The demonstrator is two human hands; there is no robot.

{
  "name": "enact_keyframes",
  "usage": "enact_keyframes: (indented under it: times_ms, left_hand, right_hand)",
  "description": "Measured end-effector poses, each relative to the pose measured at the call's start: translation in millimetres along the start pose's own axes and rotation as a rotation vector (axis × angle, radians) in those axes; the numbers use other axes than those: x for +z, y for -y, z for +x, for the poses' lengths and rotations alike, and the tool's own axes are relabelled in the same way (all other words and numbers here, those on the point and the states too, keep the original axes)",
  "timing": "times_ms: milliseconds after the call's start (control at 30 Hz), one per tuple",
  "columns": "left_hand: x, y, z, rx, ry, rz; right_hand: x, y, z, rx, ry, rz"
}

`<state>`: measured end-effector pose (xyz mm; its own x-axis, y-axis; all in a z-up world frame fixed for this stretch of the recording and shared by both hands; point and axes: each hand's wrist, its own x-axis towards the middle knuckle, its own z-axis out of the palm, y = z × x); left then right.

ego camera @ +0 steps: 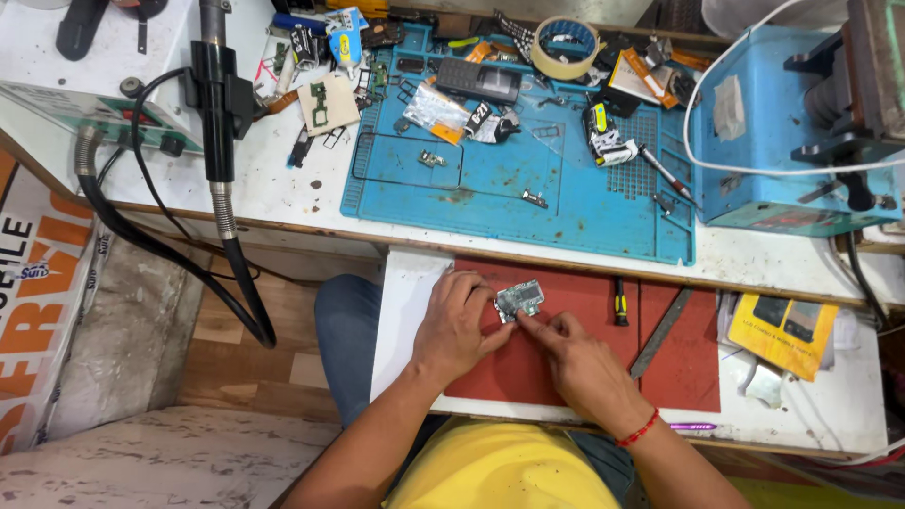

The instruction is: The person holds a small circuit board on a red mat and repeatedly rubs its surface with a small tool or swab. The person rotates the board to access different sides and continues the rubbing motion throughout the clip.

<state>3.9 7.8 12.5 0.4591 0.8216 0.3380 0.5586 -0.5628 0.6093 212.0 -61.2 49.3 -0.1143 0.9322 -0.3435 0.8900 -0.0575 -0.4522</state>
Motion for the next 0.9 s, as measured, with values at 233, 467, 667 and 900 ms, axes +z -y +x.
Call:
enact_keyframes:
  times_ms: [233, 467, 667, 900]
  left_hand:
    - [-6.6, -7.6, 1.2, 0.01, -0.032, 0.031]
    - [-9.7, -9.1, 4.2, -0.039, -0.007, 0.032]
    - [-3.6, -8.3, 1.1, -0.046, 0.015, 0.024]
    - [-2.0, -4.8, -0.5, -0.028, 0.003, 0.045]
  right_hand:
    - [2.6, -1.4, -3.9, -0.03, -0.152, 0.017]
    - [0.7, 1.0, -1.0, 0.003, -0.097, -0.009]
    - [3.0, -0.7, -7.0, -0.03, -0.24, 0.022]
    - [-2.9, 5.7, -7.3, 0.164, -0.213, -0.019]
